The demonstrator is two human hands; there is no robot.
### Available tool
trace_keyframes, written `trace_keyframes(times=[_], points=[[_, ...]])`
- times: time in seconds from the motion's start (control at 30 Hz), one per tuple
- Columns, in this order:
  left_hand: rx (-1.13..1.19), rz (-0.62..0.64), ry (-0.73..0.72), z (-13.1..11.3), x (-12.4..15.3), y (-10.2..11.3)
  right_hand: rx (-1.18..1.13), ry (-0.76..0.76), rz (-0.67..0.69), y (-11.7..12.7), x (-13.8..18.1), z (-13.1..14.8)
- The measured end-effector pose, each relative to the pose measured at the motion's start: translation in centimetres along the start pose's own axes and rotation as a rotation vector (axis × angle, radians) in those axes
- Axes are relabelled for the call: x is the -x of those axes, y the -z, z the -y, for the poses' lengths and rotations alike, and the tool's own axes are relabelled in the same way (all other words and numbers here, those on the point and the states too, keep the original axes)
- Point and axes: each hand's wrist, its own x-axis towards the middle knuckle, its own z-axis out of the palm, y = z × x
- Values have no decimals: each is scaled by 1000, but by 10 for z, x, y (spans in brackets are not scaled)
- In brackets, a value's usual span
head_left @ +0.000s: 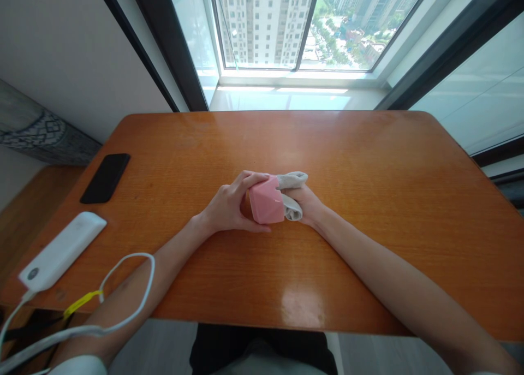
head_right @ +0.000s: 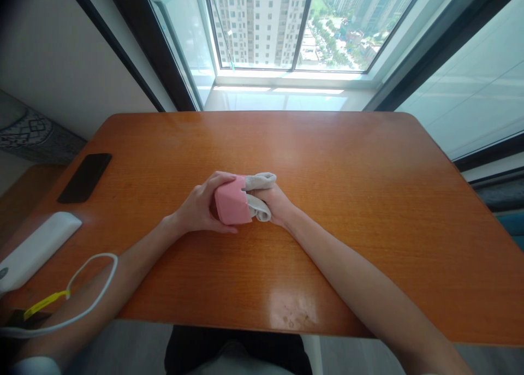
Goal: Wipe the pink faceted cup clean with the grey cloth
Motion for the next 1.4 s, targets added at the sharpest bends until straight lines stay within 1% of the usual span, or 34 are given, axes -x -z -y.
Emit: trace_keyframes(times=[0.2,0.3,0.4,0.57,0.63,0.73,0.87,0.93,1.0,1.1,1.17,1.23,1.4], points=[[77,36,147,5,1,-1,21,-48,6,2,0,0],[79,48,164,4,1,0,16,-45,9,1,0,1],[59,50,152,3,2,-1,11,-40,5,-1,1,2],[-34,-21,56,3,4,-3,-8,-28,-36,-3,2,1],[-76,-52,-27,5,4,-3,-1,-17,-29,-4,2,1],[-160,-131,-179,8,5,-3,4,-7,-17,-6,2,1],[-303,-192,-284,11,5,0,-6,-16,-13,-6,3,2],[-337,-186,-359,12,4,1,-5,-23,-12,-6,3,2],[-365,-151,-422,14,4,1,-2,-23,-7,-5,3,2],[-400,-63,-453,14,4,0,-6,-19,-2,-5,3,2],[-407,-29,-473,13,4,0,-14,-26,-6,-5,3,2],[-410,-36,-506,11,4,0,-18,-30,-7,-6,3,2],[-397,-130,-548,3,0,0,-32,-3,-14,-10,3,3]])
